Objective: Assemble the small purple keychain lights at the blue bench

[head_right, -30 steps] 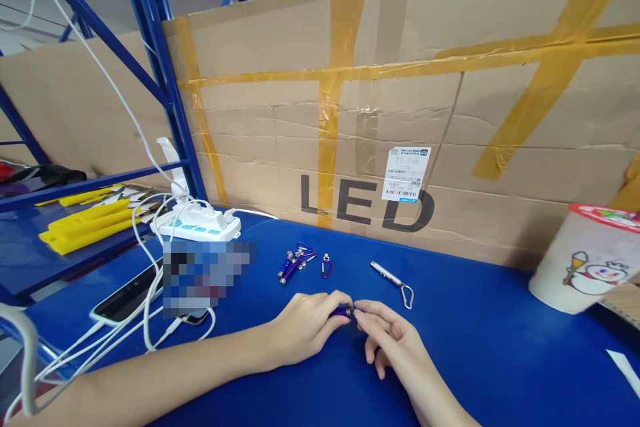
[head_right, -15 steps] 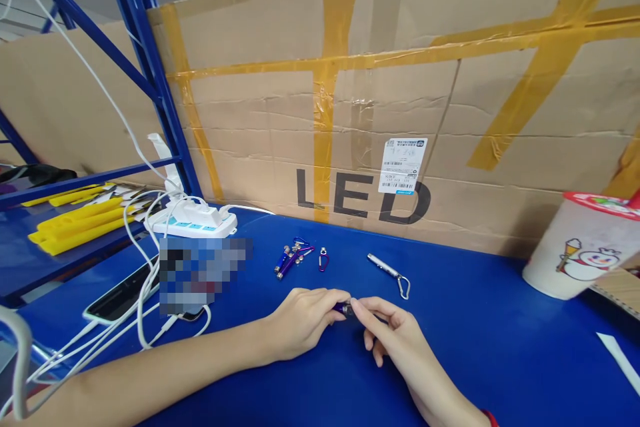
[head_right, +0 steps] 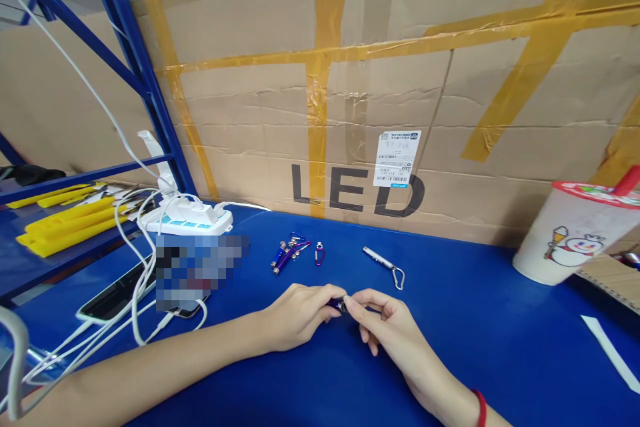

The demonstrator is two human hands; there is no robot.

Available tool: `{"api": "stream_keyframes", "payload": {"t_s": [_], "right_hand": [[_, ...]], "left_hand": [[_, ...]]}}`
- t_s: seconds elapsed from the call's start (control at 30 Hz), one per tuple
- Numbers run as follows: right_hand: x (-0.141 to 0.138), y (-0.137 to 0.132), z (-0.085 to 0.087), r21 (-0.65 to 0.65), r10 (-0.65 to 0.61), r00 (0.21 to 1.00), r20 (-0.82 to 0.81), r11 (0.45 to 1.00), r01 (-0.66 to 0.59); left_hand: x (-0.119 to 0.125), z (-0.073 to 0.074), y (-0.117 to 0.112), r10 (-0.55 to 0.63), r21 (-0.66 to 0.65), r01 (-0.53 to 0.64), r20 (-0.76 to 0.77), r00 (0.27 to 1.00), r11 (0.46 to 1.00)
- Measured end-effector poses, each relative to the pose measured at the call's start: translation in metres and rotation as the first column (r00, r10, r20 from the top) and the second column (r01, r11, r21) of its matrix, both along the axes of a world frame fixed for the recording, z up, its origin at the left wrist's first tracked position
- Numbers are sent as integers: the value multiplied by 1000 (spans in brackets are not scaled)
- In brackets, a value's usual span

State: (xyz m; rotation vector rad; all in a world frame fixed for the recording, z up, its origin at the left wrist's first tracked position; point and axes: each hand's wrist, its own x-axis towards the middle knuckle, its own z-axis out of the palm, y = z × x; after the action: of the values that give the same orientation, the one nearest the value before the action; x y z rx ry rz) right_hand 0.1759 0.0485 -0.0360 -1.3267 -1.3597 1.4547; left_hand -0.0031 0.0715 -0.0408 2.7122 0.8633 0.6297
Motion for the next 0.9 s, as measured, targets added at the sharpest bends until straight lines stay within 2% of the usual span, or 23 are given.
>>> {"api": "stream_keyframes", "payload": {"t_s": [0.4, 0.57, 0.9], "right_hand": [[0, -1, 3, 22, 2, 999, -50, 1000, -1], [-1, 0, 3, 24, 19, 997, -79, 1000, -17], [-2, -2, 7, 7, -4, 997, -77, 1000, 5]], "left_hand": [[1, -1, 2, -71, 32, 69, 76, 995, 997], [2, 1, 2, -66, -4, 66, 68, 995, 998], [4, 1, 2, -73, 10, 73, 51, 996, 997]]}}
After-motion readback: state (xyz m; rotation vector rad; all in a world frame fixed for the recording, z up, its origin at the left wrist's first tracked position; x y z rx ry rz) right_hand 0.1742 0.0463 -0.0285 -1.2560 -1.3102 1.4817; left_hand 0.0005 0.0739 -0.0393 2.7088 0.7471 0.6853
